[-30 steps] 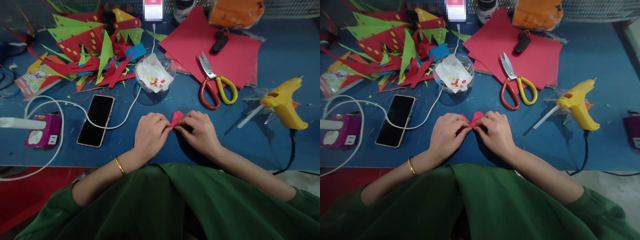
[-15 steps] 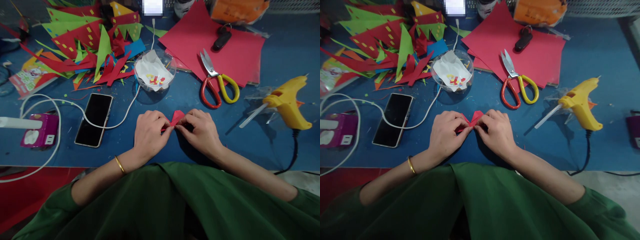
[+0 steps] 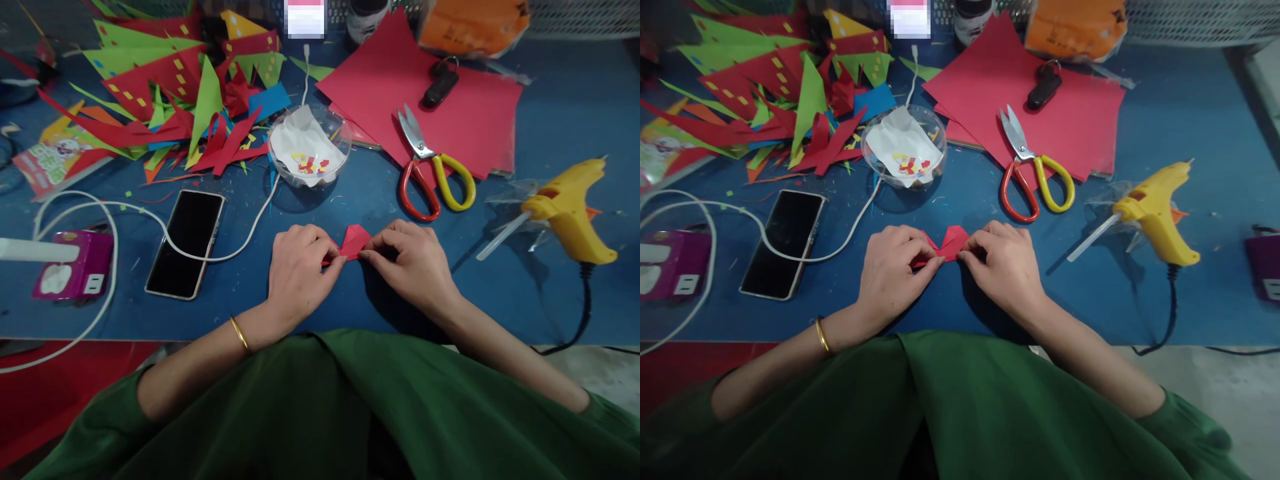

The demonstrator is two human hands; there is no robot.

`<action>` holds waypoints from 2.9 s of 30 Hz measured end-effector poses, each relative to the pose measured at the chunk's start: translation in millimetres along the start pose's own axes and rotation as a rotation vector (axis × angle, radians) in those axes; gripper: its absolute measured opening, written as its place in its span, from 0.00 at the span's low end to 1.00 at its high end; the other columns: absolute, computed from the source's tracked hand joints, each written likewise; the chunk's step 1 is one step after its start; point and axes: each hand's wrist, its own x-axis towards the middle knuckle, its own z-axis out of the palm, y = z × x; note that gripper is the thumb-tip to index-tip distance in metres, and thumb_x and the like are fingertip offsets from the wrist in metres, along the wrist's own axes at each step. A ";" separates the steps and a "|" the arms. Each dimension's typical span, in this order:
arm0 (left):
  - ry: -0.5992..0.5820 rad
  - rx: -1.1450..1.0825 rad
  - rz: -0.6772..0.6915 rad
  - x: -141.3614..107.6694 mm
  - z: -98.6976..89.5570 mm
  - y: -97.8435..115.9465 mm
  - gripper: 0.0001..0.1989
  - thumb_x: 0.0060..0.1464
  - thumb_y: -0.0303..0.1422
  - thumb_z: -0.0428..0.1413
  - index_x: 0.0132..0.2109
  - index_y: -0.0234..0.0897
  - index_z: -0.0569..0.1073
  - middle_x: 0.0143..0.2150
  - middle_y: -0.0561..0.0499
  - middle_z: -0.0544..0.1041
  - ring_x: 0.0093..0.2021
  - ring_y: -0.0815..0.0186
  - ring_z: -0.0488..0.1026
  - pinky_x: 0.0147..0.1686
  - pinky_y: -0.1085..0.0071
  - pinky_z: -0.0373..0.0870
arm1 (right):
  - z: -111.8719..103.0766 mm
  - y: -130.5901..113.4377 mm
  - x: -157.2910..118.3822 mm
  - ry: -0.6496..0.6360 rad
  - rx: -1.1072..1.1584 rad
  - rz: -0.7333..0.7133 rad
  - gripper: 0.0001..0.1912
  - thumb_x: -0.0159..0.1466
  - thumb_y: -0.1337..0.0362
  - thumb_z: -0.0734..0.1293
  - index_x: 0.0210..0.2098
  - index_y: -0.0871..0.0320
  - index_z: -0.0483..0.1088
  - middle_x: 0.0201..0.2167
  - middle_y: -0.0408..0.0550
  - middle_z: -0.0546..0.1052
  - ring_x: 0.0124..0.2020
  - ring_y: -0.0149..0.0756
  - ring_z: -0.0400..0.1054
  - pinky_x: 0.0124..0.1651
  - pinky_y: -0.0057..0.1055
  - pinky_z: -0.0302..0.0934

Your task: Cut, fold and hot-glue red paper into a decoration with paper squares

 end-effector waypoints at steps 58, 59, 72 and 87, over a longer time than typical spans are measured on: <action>0.008 -0.025 0.005 2.4 -1.9 0.7 0.09 0.58 0.31 0.63 0.30 0.41 0.76 0.37 0.52 0.81 0.41 0.59 0.75 0.43 0.57 0.62 | -3.8 -14.0 -54.6 0.210 -0.499 -0.348 0.21 0.69 0.64 0.64 0.59 0.68 0.68 0.51 0.64 0.81 0.53 0.52 0.76 0.53 0.45 0.67; 0.010 -0.022 0.004 2.4 -2.0 0.8 0.09 0.58 0.32 0.63 0.30 0.41 0.76 0.37 0.52 0.81 0.41 0.59 0.75 0.43 0.57 0.62 | -4.2 -16.9 -53.8 0.233 -0.493 -0.373 0.21 0.68 0.65 0.65 0.59 0.66 0.68 0.53 0.62 0.81 0.55 0.50 0.75 0.55 0.44 0.65; 0.024 -0.017 0.023 -0.8 -0.5 -0.9 0.07 0.59 0.31 0.61 0.31 0.40 0.77 0.38 0.51 0.81 0.41 0.59 0.75 0.44 0.56 0.62 | 18.6 -21.7 -44.0 0.119 -0.216 -0.505 0.21 0.70 0.71 0.60 0.61 0.68 0.67 0.52 0.62 0.81 0.53 0.43 0.77 0.54 0.40 0.71; 0.018 -0.075 -0.101 -19.7 -16.3 -14.7 0.06 0.59 0.30 0.63 0.32 0.42 0.78 0.39 0.52 0.82 0.43 0.59 0.76 0.46 0.57 0.67 | 20.8 -20.1 -46.3 0.038 -0.331 -0.503 0.19 0.71 0.70 0.60 0.58 0.65 0.71 0.55 0.57 0.80 0.55 0.42 0.76 0.53 0.37 0.70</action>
